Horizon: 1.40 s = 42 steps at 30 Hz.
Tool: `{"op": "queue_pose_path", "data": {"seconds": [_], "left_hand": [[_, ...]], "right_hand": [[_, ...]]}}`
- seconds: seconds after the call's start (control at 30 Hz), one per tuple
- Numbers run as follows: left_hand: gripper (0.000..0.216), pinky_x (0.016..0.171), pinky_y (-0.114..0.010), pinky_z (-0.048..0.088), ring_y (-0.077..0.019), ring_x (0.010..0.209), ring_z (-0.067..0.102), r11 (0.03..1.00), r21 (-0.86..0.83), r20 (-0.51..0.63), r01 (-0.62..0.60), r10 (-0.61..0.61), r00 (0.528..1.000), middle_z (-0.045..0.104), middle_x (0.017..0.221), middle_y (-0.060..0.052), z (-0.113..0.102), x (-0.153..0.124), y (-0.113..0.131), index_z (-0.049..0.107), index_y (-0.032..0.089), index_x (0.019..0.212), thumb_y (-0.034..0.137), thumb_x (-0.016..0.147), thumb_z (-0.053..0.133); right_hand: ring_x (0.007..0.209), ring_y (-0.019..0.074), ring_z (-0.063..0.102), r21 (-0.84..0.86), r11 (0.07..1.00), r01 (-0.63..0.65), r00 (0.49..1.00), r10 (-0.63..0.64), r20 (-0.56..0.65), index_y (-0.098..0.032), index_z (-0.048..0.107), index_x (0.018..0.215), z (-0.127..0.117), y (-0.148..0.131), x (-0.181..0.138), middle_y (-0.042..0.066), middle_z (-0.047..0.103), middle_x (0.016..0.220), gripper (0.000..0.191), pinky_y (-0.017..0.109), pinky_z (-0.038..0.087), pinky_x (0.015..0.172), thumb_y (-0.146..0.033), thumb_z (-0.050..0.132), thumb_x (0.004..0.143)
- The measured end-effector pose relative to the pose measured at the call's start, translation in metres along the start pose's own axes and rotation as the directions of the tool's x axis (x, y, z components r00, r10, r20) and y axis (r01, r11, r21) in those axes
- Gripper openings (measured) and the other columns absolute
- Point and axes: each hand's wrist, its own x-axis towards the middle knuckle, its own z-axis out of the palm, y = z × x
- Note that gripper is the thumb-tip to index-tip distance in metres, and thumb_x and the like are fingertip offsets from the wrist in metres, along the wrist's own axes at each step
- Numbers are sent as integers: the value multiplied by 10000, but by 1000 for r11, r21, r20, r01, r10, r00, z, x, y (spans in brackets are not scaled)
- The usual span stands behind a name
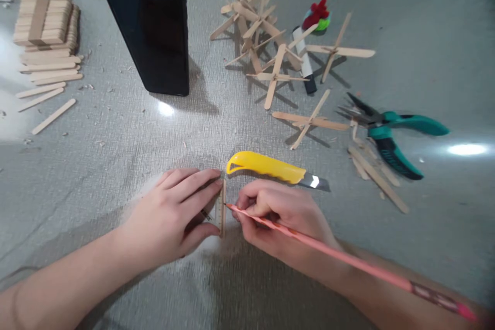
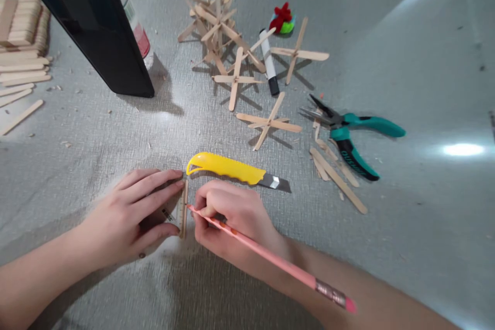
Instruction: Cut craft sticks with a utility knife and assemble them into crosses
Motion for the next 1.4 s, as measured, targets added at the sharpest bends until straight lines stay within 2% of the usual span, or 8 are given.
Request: {"op": "queue_pose_path", "data": {"seconds": [0.33,0.53,0.73,1.4], "left_hand": [[544,1041,-477,490,-285,1264,531,1000,-9,13,3,-3,1000,556,1473,-111,0,0,-1,530,127,1403,405,950,643],[539,1031,-485,493,-293,1249,537,1000,-6,17,6,-6,1000,556,1474,-122,-1,-1,0,527,131,1405,405,954,635],[532,1034,-478,489,-299,1253,539,1000,-10,19,10,-10,1000,562,1467,-121,-1,1,0,529,133,1400,384,946,644],[516,1027,-483,503,-296,1249,553,1000,-2,6,5,-5,1000,570,1462,-127,-1,1,0,536,142,1394,404,958,623]], "right_hand": [[601,76,575,11,1000,15,999,-15,39,-219,439,715,0,-1,2,-26,638,759,271,195,424,531,-61,614,849],[636,91,605,-10,1000,2,1000,-2,-14,-223,459,739,0,-1,0,-18,652,798,257,214,476,585,-56,621,848],[592,82,562,16,1000,10,999,-11,37,-222,437,712,0,-1,1,-25,633,754,269,206,425,524,-61,610,839],[590,83,553,12,1000,13,998,-14,65,-224,436,713,-1,-2,0,-18,642,769,266,213,399,502,-48,593,836]]}}
